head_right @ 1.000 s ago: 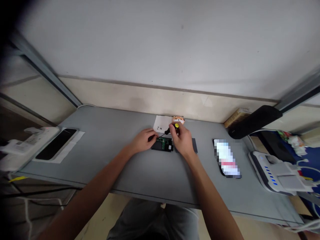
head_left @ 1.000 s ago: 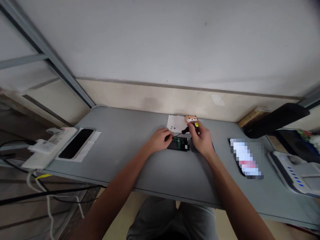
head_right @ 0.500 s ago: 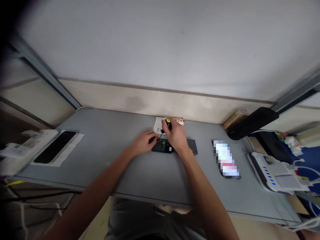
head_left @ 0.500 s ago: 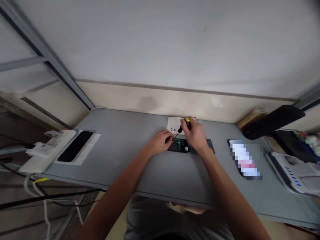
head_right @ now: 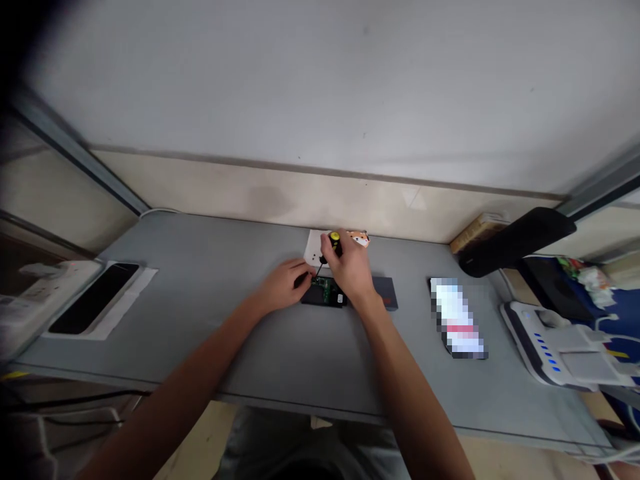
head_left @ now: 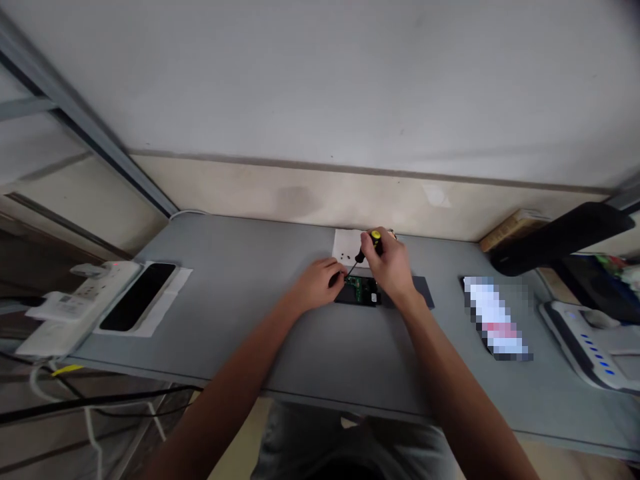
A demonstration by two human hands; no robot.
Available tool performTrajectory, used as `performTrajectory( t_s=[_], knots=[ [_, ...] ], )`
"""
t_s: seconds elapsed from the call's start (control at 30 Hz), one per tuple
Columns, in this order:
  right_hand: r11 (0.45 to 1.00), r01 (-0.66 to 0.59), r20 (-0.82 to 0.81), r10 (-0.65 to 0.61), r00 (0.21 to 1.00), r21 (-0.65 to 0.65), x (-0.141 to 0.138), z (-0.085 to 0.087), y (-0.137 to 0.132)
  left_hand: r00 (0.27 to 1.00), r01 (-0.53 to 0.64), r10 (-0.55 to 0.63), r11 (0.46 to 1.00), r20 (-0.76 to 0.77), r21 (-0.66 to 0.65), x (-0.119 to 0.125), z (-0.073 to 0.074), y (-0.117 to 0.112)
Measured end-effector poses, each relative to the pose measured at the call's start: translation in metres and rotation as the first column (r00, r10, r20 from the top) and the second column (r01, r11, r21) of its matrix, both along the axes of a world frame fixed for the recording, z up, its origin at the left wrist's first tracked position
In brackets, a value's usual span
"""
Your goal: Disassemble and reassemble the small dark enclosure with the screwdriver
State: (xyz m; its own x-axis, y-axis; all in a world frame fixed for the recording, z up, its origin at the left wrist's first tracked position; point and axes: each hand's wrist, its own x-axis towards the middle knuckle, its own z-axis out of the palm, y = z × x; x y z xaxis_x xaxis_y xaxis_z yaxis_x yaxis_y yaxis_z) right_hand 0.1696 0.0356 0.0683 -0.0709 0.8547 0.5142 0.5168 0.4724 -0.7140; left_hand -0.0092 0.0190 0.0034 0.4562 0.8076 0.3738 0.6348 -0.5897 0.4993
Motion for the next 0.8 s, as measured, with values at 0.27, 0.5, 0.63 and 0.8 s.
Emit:
performTrajectory(
  t_s=[0.27, 0.5, 0.63, 0.8],
  knots=[
    [1.000, -0.014, -0.019, 0.014, 1.000, 0.005, 0.002, -0.003, -0.013, 1.000, 0.000, 0.000, 1.000, -0.012, 0.006, 0.000, -0.002, 0.000],
    [0.996, -0.055, 0.024, 0.053, 0.998, 0.066, 0.006, -0.005, -0.016, 1.000, -0.008, 0.009, 0.999, -0.019, 0.032, 0.000, -0.001, 0.000],
    [0.995, -0.071, 0.043, 0.068, 0.997, 0.070, 0.008, -0.005, -0.016, 1.000, -0.010, 0.011, 0.999, -0.019, 0.046, 0.000, 0.000, -0.001],
    [0.998, -0.052, -0.017, 0.052, 0.998, 0.035, 0.010, -0.005, -0.016, 1.000, -0.008, 0.009, 0.998, -0.017, 0.065, 0.000, 0.003, -0.002]
  ],
)
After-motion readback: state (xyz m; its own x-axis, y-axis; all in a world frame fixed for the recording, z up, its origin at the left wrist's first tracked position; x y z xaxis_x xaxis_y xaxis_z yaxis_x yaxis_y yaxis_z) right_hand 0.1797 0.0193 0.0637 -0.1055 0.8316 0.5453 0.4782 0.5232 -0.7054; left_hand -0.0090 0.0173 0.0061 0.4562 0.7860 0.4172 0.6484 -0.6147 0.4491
